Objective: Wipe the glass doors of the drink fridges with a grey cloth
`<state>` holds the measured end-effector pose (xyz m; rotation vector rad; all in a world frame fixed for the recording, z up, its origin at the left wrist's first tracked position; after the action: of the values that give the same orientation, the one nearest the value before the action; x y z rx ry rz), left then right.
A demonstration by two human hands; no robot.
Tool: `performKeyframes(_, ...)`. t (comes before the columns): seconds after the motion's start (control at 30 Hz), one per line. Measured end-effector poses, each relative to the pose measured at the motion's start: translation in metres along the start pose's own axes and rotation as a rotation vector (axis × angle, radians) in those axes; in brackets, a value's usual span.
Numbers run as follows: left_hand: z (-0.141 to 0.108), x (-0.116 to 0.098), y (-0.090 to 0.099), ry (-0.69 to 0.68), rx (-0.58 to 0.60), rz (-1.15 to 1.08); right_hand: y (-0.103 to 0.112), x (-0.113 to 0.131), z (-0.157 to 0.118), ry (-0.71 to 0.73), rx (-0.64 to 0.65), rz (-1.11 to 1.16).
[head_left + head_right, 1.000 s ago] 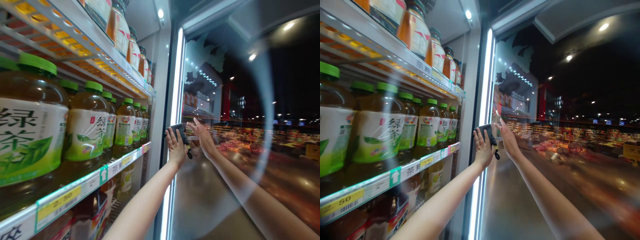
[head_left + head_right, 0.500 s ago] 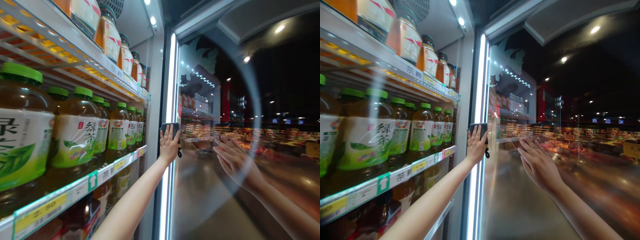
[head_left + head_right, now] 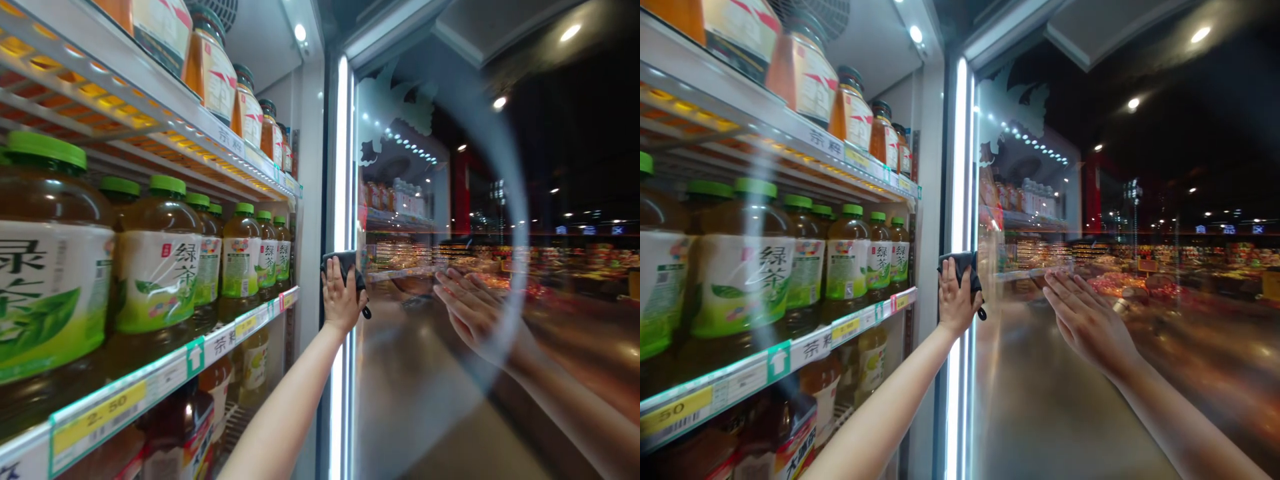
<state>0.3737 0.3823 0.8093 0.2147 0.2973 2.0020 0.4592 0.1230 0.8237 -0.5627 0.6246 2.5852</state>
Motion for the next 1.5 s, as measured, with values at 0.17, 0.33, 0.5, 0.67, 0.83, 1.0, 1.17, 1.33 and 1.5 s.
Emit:
performKeyframes(0.17,0.061,0.010,0.014,-0.033,0.006,0.001,-0.001,0.000,0.000,0.010,0.022,-0.036)
performKeyframes(0.33,0.118,0.006,0.033,-0.015,-0.002,-0.006,-0.003,-0.004,0.000,0.000,0.016,-0.014)
performKeyframes(0.5,0.067,0.007,0.026,-0.063,0.031,-0.029,-0.006,-0.006,-0.002,0.002,0.031,-0.014)
performKeyframes(0.67,-0.015,0.014,0.006,-0.166,0.049,-0.065,-0.009,-0.007,-0.004,0.021,0.014,-0.023)
performKeyframes(0.83,0.048,0.017,0.013,-0.142,-0.032,-0.164,-0.005,-0.003,-0.002,0.061,0.016,-0.095)
performKeyframes(1.0,0.102,0.004,0.020,-0.120,-0.099,-0.265,-0.003,-0.006,0.000,0.031,0.026,-0.049)
performKeyframes(1.17,0.000,-0.032,-0.003,-0.234,-0.004,-0.397,-0.009,-0.010,-0.003,0.002,0.034,-0.018)
performKeyframes(1.33,-0.009,-0.043,-0.011,-0.179,-0.053,-0.376,-0.014,-0.014,-0.004,-0.009,0.033,-0.012)
performKeyframes(1.5,0.032,-0.054,-0.001,0.041,-0.202,-0.396,-0.016,-0.017,-0.004,-0.007,0.045,-0.014)
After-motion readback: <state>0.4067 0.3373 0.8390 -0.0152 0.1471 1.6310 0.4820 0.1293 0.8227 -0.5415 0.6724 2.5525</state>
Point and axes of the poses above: each hand's wrist, its own z-axis towards the middle knuckle, its own y-axis out of the back of the hand, x = y × z, the point moved 7 cm from there along z, towards the middle knuckle, and after that the axes turned 6 degrees about x, right-handed, at the moved point
